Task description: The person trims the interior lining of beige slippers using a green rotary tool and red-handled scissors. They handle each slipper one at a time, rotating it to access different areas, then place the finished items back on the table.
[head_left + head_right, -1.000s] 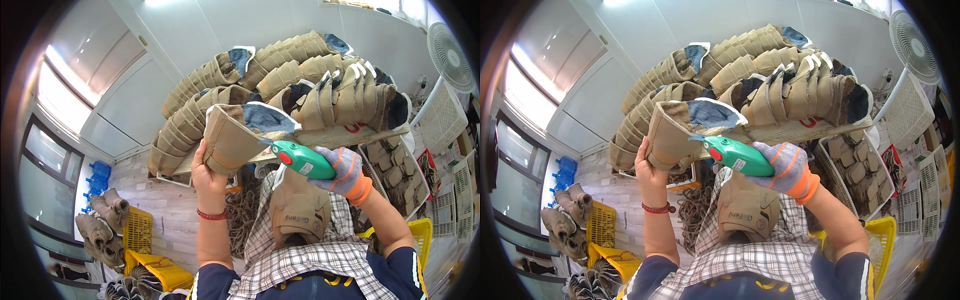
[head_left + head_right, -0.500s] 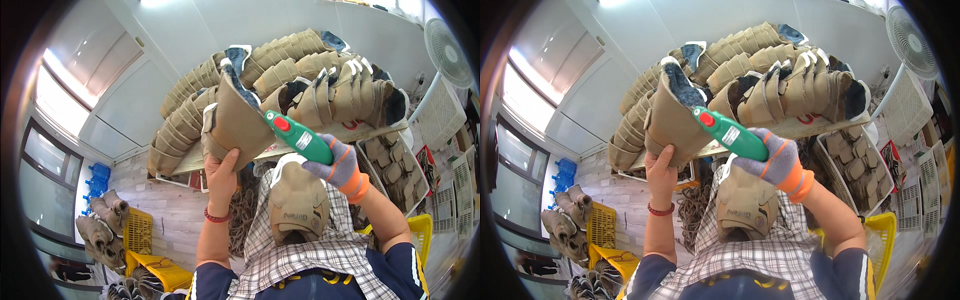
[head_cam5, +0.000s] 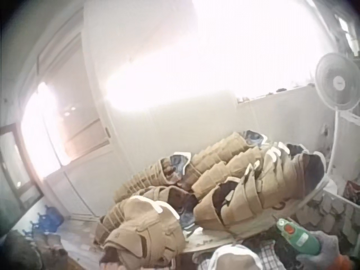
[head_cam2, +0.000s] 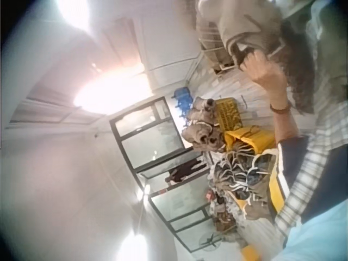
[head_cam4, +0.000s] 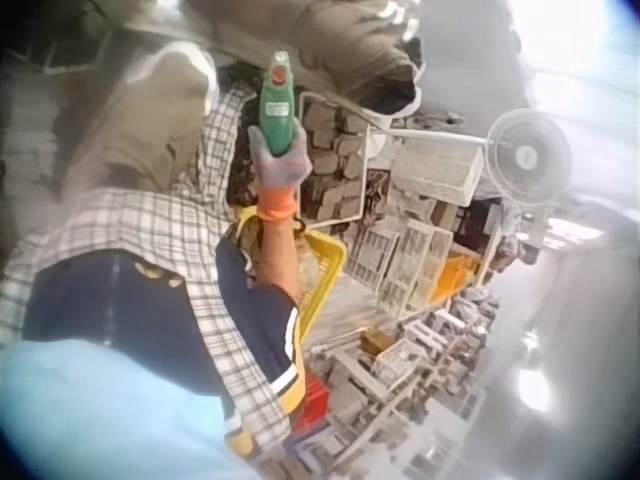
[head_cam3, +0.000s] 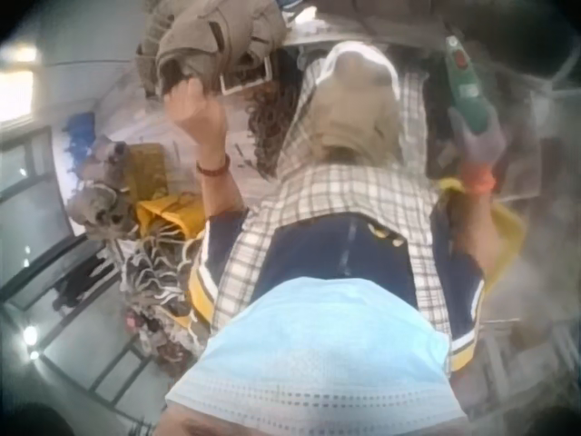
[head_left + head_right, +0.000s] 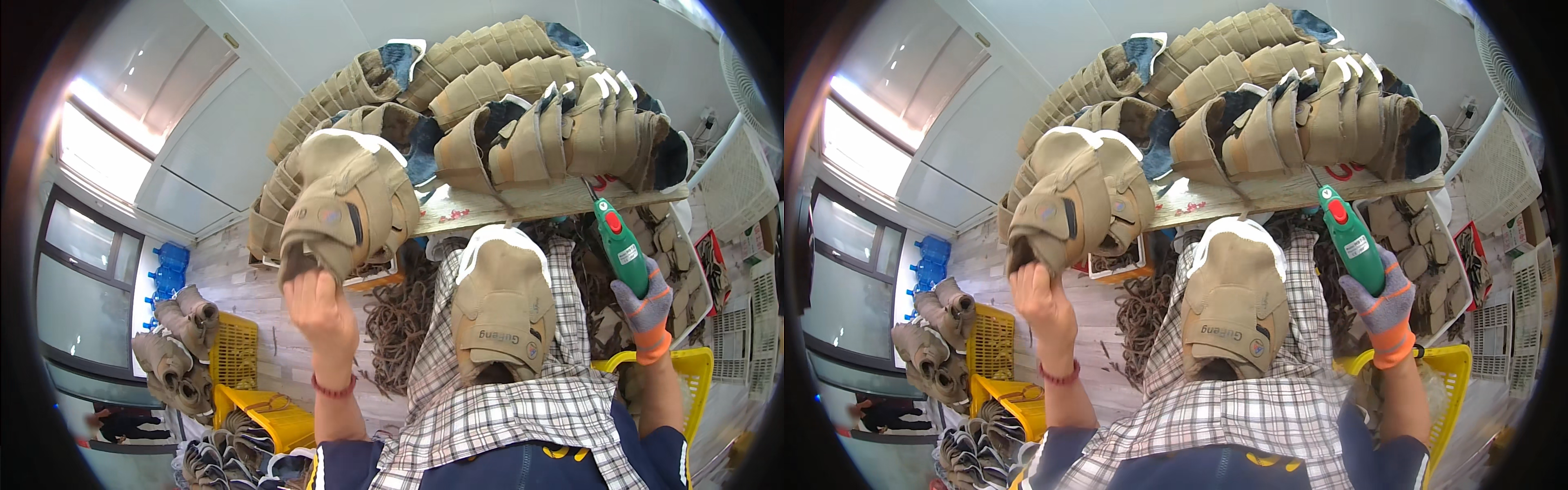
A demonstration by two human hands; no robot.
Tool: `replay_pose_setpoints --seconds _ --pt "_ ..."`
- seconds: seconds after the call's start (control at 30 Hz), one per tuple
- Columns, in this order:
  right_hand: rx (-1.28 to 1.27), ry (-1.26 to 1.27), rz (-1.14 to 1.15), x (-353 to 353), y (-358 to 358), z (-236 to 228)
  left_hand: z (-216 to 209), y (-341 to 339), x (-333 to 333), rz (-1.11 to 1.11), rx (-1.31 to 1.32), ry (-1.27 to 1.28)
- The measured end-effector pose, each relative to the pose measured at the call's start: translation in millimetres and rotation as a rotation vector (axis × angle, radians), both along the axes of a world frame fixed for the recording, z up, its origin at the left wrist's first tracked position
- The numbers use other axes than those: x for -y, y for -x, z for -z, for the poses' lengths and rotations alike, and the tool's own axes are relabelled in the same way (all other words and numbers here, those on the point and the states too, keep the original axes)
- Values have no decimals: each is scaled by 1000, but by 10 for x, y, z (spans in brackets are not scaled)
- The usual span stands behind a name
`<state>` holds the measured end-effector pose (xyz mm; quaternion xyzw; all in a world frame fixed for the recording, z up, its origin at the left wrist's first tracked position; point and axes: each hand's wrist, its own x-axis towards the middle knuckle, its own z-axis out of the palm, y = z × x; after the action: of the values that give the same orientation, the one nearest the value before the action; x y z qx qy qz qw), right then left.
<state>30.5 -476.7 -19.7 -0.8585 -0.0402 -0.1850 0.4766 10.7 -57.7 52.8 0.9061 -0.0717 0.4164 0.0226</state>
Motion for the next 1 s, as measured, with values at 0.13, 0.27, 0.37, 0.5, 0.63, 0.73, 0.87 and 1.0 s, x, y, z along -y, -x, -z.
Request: replay_pose_setpoints --seconds 0.13,0.27,0.37,0.5,0.63,0.73,0.87,1.0 --pt "28 -8 5 -26 -46 16 144 -874 -248 98 153 -10" --pt "-98 -121 17 -142 -65 4 167 -1714 -298 50 191 -106" --pt "-101 -104 49 -133 -33 36 370 -2040 -113 97 133 182" --pt "-158 -161 6 -139 -80 74 1166 -2338 450 376 -583 1467" --pt "-139 -131 -25 -163 -144 93 1399 -2815 654 363 -799 1590" --pt "-202 -141 -17 -199 -152 67 1019 -2807 736 594 -902 1647" --pt "-128 -70 -8 -298 -279 39 341 -2575 632 864 -634 1566" --pt "27 -51 -49 -446 -423 -16 -63 -1882 569 1016 -453 1798"
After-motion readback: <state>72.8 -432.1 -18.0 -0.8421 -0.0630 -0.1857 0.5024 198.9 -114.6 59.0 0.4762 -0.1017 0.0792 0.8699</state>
